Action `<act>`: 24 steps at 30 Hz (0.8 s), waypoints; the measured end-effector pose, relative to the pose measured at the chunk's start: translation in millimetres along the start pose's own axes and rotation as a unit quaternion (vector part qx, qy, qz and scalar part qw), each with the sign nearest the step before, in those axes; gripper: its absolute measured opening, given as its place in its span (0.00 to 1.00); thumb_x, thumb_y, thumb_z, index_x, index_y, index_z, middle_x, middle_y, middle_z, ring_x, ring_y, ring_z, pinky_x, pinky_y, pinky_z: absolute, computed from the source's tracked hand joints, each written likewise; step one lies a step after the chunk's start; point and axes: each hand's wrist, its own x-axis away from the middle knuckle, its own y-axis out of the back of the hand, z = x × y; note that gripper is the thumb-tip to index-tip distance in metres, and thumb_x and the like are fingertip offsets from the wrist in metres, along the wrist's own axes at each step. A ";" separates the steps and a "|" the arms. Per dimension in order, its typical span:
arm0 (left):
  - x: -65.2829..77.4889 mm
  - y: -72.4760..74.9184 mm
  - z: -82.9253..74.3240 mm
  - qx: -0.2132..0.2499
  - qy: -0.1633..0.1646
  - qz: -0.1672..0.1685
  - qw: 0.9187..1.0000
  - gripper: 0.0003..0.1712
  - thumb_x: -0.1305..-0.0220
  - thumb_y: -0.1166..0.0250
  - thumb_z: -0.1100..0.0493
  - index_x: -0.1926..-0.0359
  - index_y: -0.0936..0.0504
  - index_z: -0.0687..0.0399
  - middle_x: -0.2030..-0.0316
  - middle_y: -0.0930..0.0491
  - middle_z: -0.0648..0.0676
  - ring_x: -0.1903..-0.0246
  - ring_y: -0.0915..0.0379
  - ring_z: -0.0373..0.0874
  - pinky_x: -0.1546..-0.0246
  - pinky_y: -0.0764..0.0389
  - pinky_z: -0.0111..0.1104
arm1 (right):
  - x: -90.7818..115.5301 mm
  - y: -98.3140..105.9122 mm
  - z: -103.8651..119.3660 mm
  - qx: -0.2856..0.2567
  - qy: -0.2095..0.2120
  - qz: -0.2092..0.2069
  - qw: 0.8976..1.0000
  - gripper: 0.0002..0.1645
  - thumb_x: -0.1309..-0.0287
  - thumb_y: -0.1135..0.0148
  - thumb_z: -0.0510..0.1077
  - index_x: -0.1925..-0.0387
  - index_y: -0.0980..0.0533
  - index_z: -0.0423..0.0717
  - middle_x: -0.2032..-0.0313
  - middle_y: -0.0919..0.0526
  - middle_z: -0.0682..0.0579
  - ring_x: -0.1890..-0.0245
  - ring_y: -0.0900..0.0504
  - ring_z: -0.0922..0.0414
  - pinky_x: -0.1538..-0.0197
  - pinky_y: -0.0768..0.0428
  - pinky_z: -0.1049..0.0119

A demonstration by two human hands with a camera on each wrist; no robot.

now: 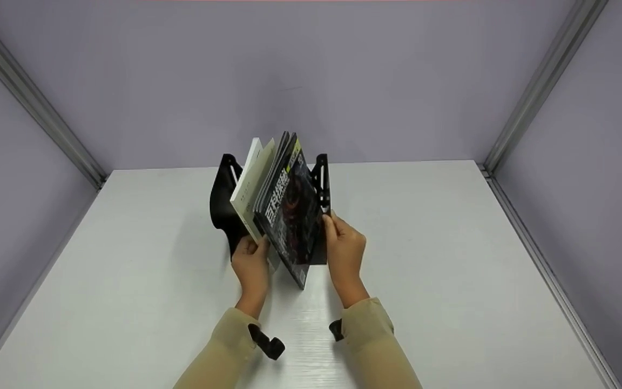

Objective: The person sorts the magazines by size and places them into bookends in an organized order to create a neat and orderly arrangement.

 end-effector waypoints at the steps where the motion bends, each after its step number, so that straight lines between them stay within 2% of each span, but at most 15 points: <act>1: -0.5 0.4 0.5 0.002 -0.001 0.002 1.000 0.07 0.36 0.32 0.62 0.59 0.15 0.62 0.68 0.15 0.58 0.73 0.26 0.40 0.72 0.24 0.29 | 0.3 0.0 0.1 -0.002 -0.002 0.002 1.000 0.09 0.39 0.32 0.38 0.62 0.13 0.34 0.67 0.11 0.40 0.66 0.11 0.46 0.63 0.27 0.90; 12: -6.1 1.1 2.7 0.021 -0.010 0.021 1.000 0.08 0.35 0.33 0.63 0.58 0.15 0.63 0.66 0.14 0.60 0.69 0.22 0.41 0.70 0.21 0.29 | -1.4 -0.1 0.4 0.004 0.003 0.006 1.000 0.09 0.39 0.32 0.39 0.61 0.13 0.35 0.67 0.10 0.41 0.66 0.11 0.48 0.64 0.27 0.89; 14: -7.0 0.7 2.5 0.025 -0.007 0.027 0.999 0.08 0.35 0.33 0.63 0.57 0.16 0.63 0.64 0.14 0.61 0.68 0.21 0.42 0.69 0.20 0.29 | -2.5 0.4 0.6 0.004 0.002 0.004 1.000 0.09 0.39 0.32 0.39 0.61 0.13 0.36 0.67 0.10 0.42 0.67 0.11 0.52 0.65 0.27 0.89; 20: -7.4 3.9 3.4 0.027 0.007 0.050 0.998 0.13 0.35 0.33 0.64 0.51 0.17 0.65 0.56 0.14 0.64 0.57 0.17 0.49 0.61 0.17 0.31 | -1.2 1.1 -1.5 0.006 0.006 0.000 1.000 0.08 0.40 0.31 0.38 0.62 0.13 0.37 0.68 0.10 0.42 0.68 0.19 0.77 0.65 0.27 0.89; 22: -7.4 5.7 3.2 0.024 0.006 0.057 0.998 0.14 0.35 0.33 0.63 0.49 0.17 0.65 0.54 0.14 0.64 0.54 0.17 0.51 0.59 0.16 0.32 | -0.9 0.9 -1.7 0.003 0.007 -0.002 1.000 0.08 0.40 0.31 0.38 0.62 0.13 0.36 0.67 0.10 0.42 0.68 0.18 0.76 0.64 0.27 0.89; 24: -7.2 7.2 2.1 0.025 0.003 0.061 0.998 0.15 0.35 0.33 0.63 0.48 0.17 0.64 0.53 0.14 0.64 0.53 0.16 0.51 0.58 0.15 0.33 | -1.3 0.6 -1.0 0.004 0.010 -0.002 1.000 0.08 0.40 0.31 0.38 0.62 0.13 0.36 0.67 0.10 0.42 0.67 0.16 0.71 0.64 0.27 0.89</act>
